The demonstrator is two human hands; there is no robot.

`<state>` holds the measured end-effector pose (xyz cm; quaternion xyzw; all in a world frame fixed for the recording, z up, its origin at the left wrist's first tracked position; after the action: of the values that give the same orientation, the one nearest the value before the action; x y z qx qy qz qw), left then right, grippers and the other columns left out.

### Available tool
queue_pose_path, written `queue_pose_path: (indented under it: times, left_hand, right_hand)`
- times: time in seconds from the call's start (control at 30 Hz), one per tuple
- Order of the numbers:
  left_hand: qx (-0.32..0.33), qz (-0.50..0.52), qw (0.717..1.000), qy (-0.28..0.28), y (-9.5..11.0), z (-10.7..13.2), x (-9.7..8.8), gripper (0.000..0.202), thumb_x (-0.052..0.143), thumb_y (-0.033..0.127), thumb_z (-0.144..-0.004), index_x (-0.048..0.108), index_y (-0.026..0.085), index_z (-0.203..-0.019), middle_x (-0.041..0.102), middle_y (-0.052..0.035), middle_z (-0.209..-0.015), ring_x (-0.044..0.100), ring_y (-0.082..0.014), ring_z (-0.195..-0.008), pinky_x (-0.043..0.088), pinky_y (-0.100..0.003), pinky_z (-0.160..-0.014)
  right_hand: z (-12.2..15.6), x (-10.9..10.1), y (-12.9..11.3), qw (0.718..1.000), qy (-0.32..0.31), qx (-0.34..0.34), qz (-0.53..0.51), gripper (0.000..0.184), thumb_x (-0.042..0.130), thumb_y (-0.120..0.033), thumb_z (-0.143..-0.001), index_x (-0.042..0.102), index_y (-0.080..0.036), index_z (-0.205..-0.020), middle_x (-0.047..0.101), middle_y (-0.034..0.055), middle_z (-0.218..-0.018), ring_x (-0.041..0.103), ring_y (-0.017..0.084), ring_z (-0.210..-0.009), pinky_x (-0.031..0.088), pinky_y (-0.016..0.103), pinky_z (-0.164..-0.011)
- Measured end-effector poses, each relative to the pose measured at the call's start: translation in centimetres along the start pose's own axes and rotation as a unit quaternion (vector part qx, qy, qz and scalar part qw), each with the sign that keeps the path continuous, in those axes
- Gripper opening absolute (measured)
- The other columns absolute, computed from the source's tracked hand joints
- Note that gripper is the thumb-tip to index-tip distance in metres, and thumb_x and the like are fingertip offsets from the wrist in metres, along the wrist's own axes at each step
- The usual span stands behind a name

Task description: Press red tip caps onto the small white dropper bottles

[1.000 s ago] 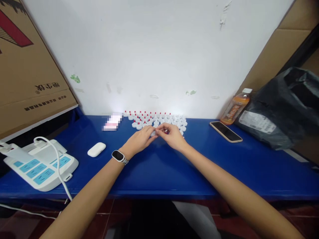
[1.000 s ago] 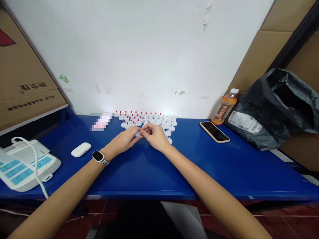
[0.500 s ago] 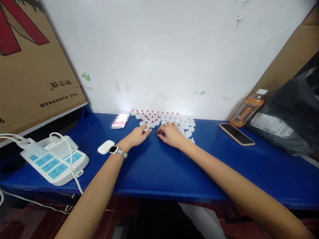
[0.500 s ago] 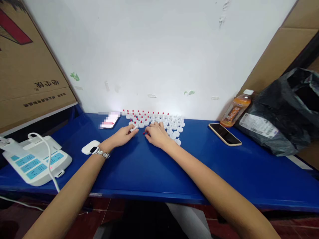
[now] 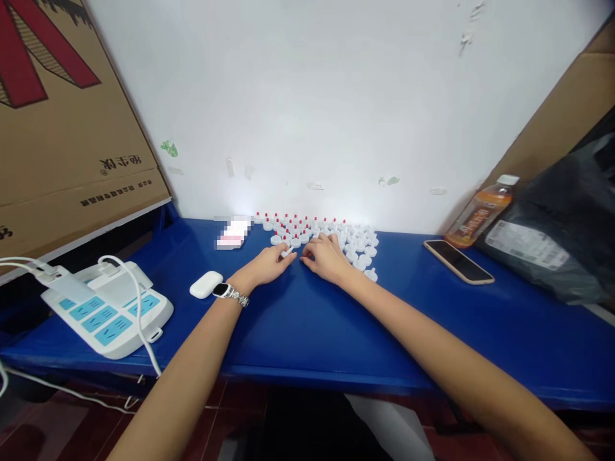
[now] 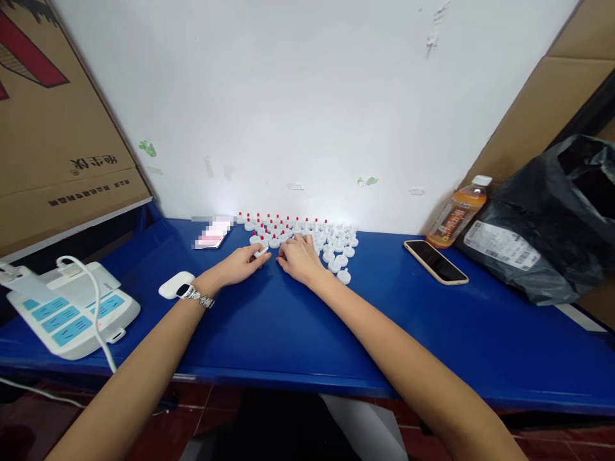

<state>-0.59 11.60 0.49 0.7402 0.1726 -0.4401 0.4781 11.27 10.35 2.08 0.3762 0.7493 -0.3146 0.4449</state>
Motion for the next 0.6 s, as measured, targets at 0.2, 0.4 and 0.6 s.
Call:
queue_pose_path:
  times: [0.2, 0.4, 0.6]
  left_hand:
    - [0.035, 0.017, 0.999, 0.014, 1.2, 0.0, 0.2, 0.038, 0.039, 0.055, -0.098, 0.048, 0.021, -0.085, 0.058, 0.0001, -0.073, 0.054, -0.0166, -0.064, 0.036, -0.029, -0.061]
    - [0.095, 0.019, 0.995, 0.005, 4.6, 0.2, 1.6, 0.035, 0.039, 0.053, -0.099, 0.047, 0.021, -0.086, 0.053, 0.0025, -0.068, 0.049, -0.0144, -0.058, 0.033, -0.028, -0.057]
    - [0.118, 0.004, 0.993, 0.013, 6.5, 0.6, 2.1, 0.032, 0.039, 0.049, -0.1, 0.049, 0.021, -0.089, 0.058, -0.0004, -0.076, 0.054, -0.016, -0.064, 0.036, -0.028, -0.059]
  right_hand:
    - [1.2, -2.0, 1.8, 0.974, 0.066, 0.069, -0.207, 0.004, 0.068, -0.023, -0.081, 0.068, -0.019, -0.081, 0.071, 0.004, -0.081, 0.06, 0.02, -0.081, 0.041, 0.038, -0.082]
    - [3.4, -2.2, 4.3, 0.825, 0.11, 0.152, -0.533, 0.025, 0.08, -0.037, -0.07, 0.065, -0.019, -0.078, 0.071, 0.0024, -0.074, 0.063, 0.016, -0.067, 0.048, 0.031, -0.068]
    - [4.7, -1.4, 4.3, 0.747, 0.14, 0.211, -0.615, 0.035, 0.087, -0.043, -0.061, 0.065, -0.019, -0.074, 0.071, 0.0012, -0.072, 0.065, 0.015, -0.068, 0.049, 0.03, -0.068]
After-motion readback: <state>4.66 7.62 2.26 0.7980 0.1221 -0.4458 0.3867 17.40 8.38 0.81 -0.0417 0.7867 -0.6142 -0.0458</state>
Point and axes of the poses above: each hand's wrist, its own z-axis away from the middle knuckle, its own x-axis out of the palm, y = z × x, the point moved 9 cm from there along -z, towards the middle knuckle
